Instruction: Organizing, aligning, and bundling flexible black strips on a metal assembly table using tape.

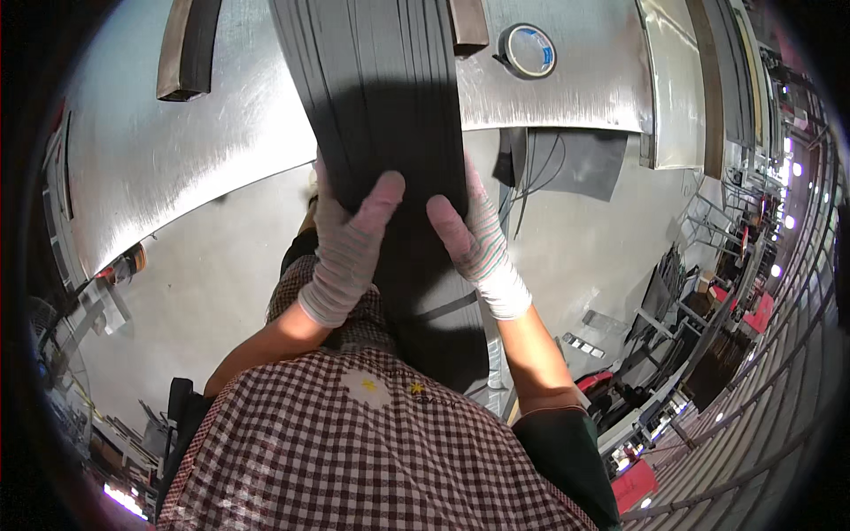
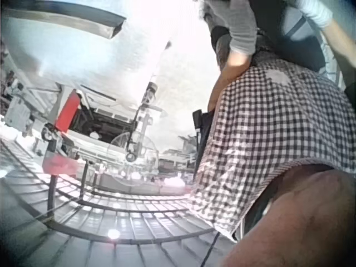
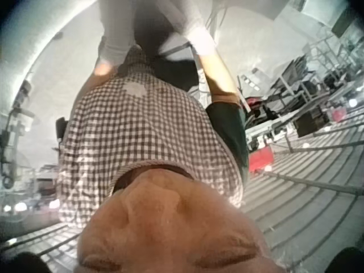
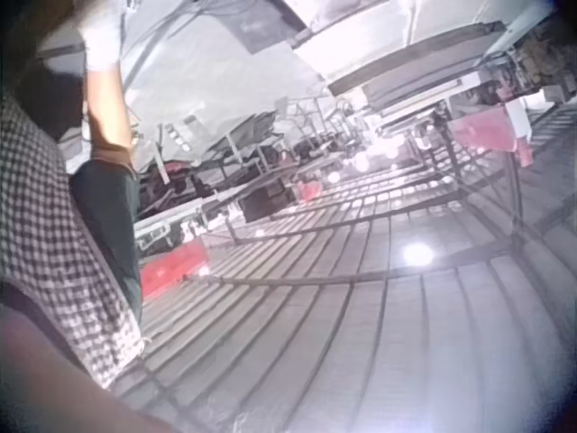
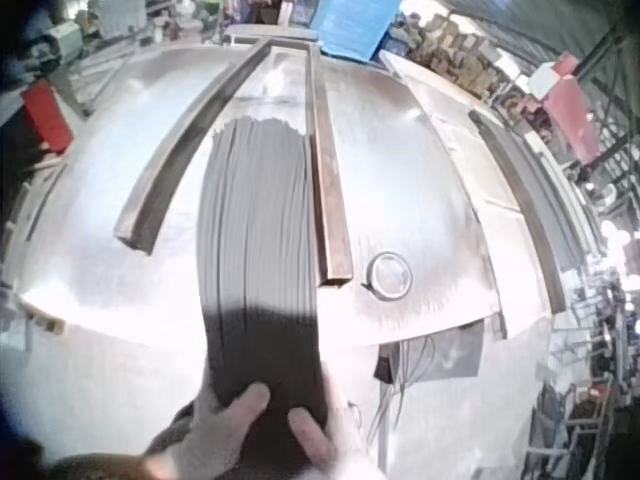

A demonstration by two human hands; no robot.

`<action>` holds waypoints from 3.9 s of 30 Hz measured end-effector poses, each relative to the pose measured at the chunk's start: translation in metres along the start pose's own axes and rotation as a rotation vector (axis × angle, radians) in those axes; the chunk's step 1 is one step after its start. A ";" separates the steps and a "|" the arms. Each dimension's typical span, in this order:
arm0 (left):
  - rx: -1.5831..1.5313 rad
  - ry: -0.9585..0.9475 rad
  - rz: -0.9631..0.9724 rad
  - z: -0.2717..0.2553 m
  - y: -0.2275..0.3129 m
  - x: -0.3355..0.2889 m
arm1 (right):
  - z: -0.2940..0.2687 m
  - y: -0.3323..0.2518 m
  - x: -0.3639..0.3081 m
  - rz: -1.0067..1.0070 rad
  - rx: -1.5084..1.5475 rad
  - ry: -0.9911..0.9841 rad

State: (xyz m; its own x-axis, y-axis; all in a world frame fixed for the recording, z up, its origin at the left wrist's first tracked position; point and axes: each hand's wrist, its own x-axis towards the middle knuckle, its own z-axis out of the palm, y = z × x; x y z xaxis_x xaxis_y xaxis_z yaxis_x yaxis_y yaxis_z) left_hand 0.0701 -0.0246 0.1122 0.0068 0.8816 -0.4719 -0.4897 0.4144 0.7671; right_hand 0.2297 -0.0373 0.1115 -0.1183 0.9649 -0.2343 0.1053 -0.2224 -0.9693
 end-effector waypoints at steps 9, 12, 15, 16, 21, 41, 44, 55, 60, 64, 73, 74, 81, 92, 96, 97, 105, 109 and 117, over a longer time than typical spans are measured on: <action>0.001 0.042 -0.092 0.001 -0.008 0.029 | -0.003 0.033 0.025 0.176 -0.031 0.005; -0.129 0.019 -0.018 -0.006 -0.005 -0.008 | 0.000 0.012 -0.006 0.125 0.064 -0.040; 0.134 0.008 -0.062 -0.039 -0.065 0.006 | -0.014 0.026 -0.004 0.330 -0.415 -0.178; -0.051 0.032 -0.029 -0.028 -0.059 0.008 | -0.013 0.030 0.000 0.268 -0.380 -0.119; 0.122 0.082 -0.098 -0.009 -0.014 0.029 | 0.003 0.028 0.020 0.036 -0.145 0.014; 0.138 0.003 -0.035 -0.021 -0.035 0.023 | -0.011 0.030 0.034 0.178 0.024 -0.061; 0.105 0.013 0.004 -0.017 -0.033 0.018 | -0.001 0.017 0.013 0.113 -0.136 -0.050; 0.167 0.035 0.014 -0.039 -0.077 -0.003 | -0.022 0.047 -0.011 0.322 -0.360 -0.089; 0.134 0.015 -0.033 -0.029 -0.054 0.015 | -0.007 0.020 -0.001 0.277 -0.417 -0.075; 0.178 0.068 -0.041 -0.014 -0.040 0.005 | -0.005 0.012 -0.010 0.215 -0.052 -0.031; 0.313 -0.037 0.109 -0.030 -0.065 -0.004 | -0.005 0.017 0.002 0.335 0.116 -0.040; 0.231 0.000 0.086 -0.030 -0.066 -0.006 | -0.006 0.022 -0.002 0.189 -0.110 -0.101; 0.160 -0.055 -0.056 -0.025 -0.045 0.020 | -0.011 0.039 0.005 0.278 0.060 -0.121; 0.357 0.037 0.062 -0.031 -0.076 -0.015 | -0.018 0.037 -0.017 0.132 -0.362 -0.136; 0.086 0.119 -0.200 0.007 -0.012 0.024 | -0.007 0.019 0.021 0.112 -0.193 0.003; 0.089 0.124 -0.192 0.002 -0.012 0.022 | -0.003 0.021 0.029 0.083 -0.129 0.028; 0.264 -0.018 -0.010 -0.030 -0.060 0.006 | -0.016 0.068 -0.014 0.157 -0.309 -0.013; 0.115 0.063 -0.121 -0.015 -0.022 0.034 | -0.002 0.031 0.029 0.263 0.004 -0.002; 0.104 0.001 -0.091 -0.025 -0.028 0.025 | -0.006 0.053 0.002 0.164 -0.432 0.049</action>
State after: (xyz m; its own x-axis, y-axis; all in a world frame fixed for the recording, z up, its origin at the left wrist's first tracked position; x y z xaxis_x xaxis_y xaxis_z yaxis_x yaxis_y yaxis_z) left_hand 0.0618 -0.0197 0.0682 0.0457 0.8392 -0.5419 -0.3942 0.5136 0.7621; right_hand 0.2405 -0.0462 0.0602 -0.0201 0.9295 -0.3682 0.5215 -0.3045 -0.7971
